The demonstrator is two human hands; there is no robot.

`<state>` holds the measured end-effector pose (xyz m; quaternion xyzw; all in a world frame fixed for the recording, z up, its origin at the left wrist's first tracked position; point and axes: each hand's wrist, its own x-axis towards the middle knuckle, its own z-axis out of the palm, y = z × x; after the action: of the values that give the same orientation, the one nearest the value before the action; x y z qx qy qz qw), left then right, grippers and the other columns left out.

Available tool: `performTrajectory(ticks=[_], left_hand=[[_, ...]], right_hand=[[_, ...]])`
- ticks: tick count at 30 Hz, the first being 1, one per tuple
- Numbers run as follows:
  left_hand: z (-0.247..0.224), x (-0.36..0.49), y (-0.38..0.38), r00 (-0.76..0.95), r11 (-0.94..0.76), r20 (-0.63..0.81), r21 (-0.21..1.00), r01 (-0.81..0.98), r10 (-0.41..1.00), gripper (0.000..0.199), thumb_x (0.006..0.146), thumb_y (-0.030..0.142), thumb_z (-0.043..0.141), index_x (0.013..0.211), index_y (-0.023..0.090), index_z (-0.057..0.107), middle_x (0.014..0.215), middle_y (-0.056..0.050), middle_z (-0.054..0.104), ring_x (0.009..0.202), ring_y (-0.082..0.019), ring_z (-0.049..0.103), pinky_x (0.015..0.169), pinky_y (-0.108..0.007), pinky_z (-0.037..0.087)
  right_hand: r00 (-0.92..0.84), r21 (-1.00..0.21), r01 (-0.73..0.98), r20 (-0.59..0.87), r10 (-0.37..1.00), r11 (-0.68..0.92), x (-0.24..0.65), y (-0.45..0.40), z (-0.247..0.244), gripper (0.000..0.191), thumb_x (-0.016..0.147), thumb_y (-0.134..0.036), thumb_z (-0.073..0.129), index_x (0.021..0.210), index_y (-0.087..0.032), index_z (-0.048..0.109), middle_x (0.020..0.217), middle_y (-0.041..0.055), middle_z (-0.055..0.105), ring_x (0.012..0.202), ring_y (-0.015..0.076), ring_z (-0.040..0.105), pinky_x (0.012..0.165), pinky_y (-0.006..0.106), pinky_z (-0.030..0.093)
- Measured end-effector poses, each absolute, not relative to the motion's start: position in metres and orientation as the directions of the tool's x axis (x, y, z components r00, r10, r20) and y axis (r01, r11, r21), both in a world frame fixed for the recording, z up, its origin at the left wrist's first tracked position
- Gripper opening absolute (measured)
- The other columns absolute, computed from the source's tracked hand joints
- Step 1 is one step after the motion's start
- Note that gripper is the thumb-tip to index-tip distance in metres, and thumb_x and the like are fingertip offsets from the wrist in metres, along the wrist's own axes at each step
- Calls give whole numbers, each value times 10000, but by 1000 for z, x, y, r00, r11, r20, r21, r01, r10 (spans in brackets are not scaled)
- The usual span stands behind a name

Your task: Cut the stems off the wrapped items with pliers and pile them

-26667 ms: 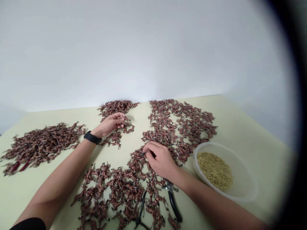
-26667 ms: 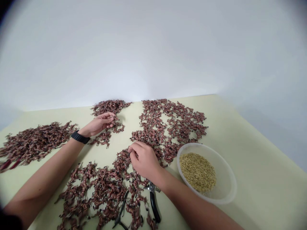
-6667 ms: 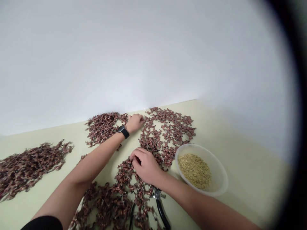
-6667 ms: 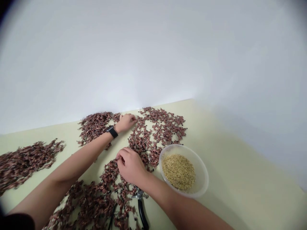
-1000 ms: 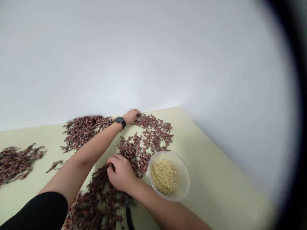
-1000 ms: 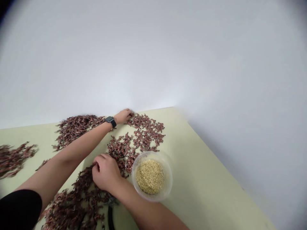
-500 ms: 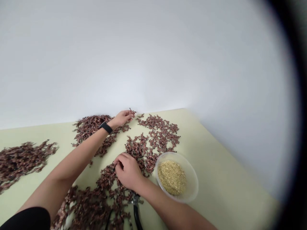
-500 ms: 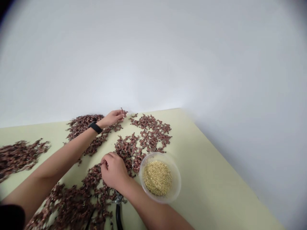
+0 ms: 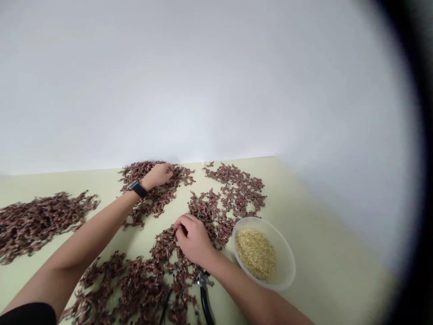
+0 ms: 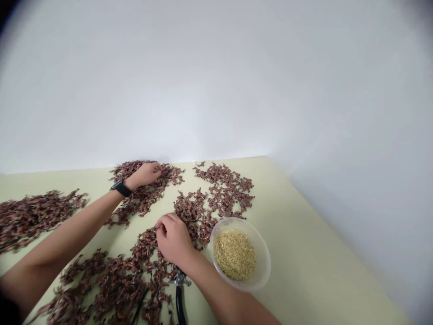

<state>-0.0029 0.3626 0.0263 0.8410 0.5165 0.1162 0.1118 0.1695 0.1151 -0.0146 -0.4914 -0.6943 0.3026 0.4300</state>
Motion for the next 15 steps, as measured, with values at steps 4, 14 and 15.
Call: performTrajectory(ticks=[4, 14, 15], left_hand=[[21, 5, 364, 404, -424, 136, 186, 887, 905, 255, 940, 301, 497, 1058, 177, 686, 888, -133, 733, 871, -289, 694, 812, -366, 498], [4, 96, 389, 615, -632, 148, 152, 760, 775, 401, 969, 373, 517, 1312, 204, 638, 1201, -122, 711, 1108, -255, 640, 979, -349, 484], [1, 108, 394, 653, -666, 135, 164, 727, 746, 408, 959, 382, 541, 1315, 216, 652, 1249, -111, 699, 1150, -251, 622, 1016, -345, 468]], right_hand=[[-137, -842, 426, 300, 944, 330, 169, 115, -14, 211, 882, -29, 533, 877, -204, 650, 917, 32, 660, 886, 178, 605, 816, 291, 474], [-152, -837, 430, 304, 941, 340, 170, 116, -14, 208, 862, -27, 540, 874, -212, 633, 918, 29, 660, 898, 182, 609, 816, 282, 481], [-151, -836, 431, 303, 941, 339, 170, 116, -15, 209, 861, -28, 539, 878, -213, 635, 918, 28, 661, 899, 181, 609, 818, 281, 482]])
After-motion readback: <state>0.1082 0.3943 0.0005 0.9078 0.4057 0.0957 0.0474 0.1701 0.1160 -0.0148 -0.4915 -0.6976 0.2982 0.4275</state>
